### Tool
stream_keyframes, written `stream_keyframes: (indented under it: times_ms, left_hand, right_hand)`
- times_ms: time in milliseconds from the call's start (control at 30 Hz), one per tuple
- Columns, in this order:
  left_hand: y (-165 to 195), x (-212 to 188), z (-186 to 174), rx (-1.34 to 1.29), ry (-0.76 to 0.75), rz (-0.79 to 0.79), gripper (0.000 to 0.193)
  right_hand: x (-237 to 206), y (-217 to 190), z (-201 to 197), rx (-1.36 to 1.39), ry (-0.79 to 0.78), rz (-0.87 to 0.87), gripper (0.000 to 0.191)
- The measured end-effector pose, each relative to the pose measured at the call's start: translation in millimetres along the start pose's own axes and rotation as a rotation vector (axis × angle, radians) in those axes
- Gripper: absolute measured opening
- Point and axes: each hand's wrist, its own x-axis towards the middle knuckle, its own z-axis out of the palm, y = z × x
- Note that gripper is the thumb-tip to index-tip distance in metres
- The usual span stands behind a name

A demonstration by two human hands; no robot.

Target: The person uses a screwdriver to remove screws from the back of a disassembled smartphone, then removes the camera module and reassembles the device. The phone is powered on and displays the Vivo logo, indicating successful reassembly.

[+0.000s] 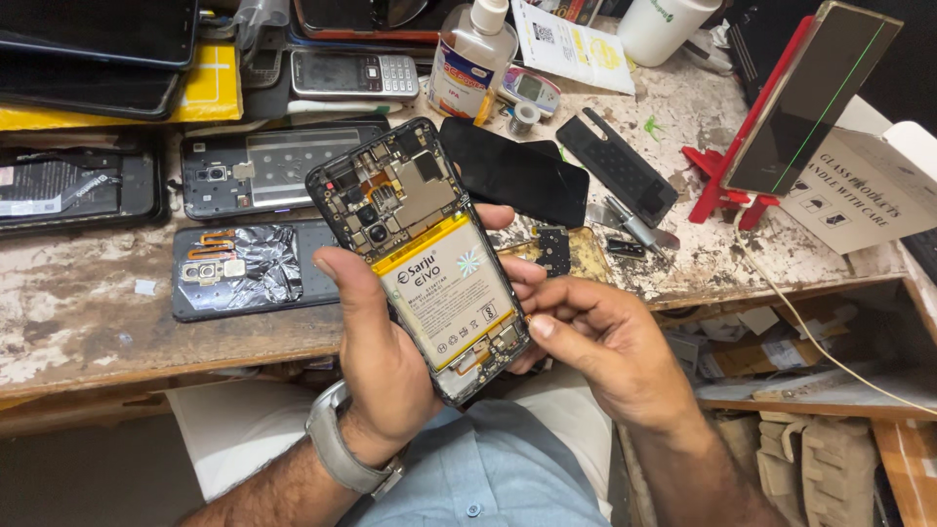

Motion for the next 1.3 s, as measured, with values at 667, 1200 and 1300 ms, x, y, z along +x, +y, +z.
stream_keyframes:
  times_ms: [667,1200,1300]
  left_hand:
    - [-4,-8,14,0.280,-0.015,0.166,0.107]
    - [-15,-19,4,0.223,0.029,0.238,0.098]
    - [-12,-15,-2,0.212,0.038,0.235,0.097]
  right_hand:
    - [-11,-8,18,-0.256,0.094,-0.122,0.019]
    - [0,8,24,-0.159,0.047,-0.005,0.034]
    - [4,14,28,-0.108,0.039,-0.118,0.013]
